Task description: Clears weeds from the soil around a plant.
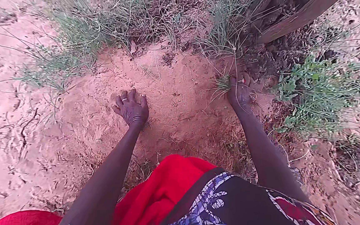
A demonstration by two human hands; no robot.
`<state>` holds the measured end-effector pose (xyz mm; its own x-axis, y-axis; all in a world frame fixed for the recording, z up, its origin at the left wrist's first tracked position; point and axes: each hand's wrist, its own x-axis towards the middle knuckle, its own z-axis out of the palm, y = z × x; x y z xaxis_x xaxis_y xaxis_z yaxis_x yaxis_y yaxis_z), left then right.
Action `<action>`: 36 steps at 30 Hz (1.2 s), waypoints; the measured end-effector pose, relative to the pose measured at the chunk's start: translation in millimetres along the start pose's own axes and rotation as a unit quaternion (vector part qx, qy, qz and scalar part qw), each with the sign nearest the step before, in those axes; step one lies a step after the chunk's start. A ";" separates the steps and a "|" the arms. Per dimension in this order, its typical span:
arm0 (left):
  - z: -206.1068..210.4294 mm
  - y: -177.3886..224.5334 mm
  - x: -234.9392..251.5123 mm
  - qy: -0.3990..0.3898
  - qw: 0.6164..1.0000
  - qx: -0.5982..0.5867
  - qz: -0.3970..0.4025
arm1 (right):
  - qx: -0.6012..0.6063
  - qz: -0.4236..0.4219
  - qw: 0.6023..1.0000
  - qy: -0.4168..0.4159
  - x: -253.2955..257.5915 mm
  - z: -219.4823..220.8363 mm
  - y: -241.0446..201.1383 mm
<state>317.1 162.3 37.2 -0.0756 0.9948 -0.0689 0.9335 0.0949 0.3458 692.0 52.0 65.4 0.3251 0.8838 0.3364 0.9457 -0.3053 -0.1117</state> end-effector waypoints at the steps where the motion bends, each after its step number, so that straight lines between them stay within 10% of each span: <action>1: -0.8 0.4 -0.1 0.000 1.000 0.000 0.000 | 0.019 -0.009 1.000 -0.001 1.1 -0.4 -4.8; 5: -1.4 1.4 -2.3 0.003 1.000 0.001 -0.001 | 0.206 0.178 0.960 0.069 18.5 2.9 -6.0; 11: -1.0 2.2 -1.8 0.005 1.000 0.009 -0.002 | 0.513 0.322 0.780 0.158 45.2 2.2 -77.1; 16: -6.1 6.9 -4.4 0.002 1.000 0.008 -0.016 | 0.500 0.004 0.833 -0.236 -70.2 -6.1 -227.0; 19: -7.4 8.3 -3.2 0.026 1.000 -0.004 0.002 | 0.334 -0.142 0.913 -0.187 -105.3 -10.7 -202.3; 23: -1.3 1.2 -2.2 0.000 1.000 -0.002 -0.001 | 0.193 0.032 0.979 -0.060 -78.2 -29.3 -115.5; 28: -1.9 3.2 -0.3 -0.003 1.000 0.004 -0.007 | 0.111 0.263 0.945 -0.160 37.5 -58.8 -72.0; 36: -3.7 4.8 -2.3 -0.002 1.000 0.004 -0.012 | 0.130 0.376 0.904 -0.156 92.6 -41.2 -59.6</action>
<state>320.4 160.6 42.5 -0.0962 0.9922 -0.0798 0.9346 0.1176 0.3357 665.6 137.5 141.8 0.8233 0.5304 -0.2019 0.4123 -0.8035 -0.4295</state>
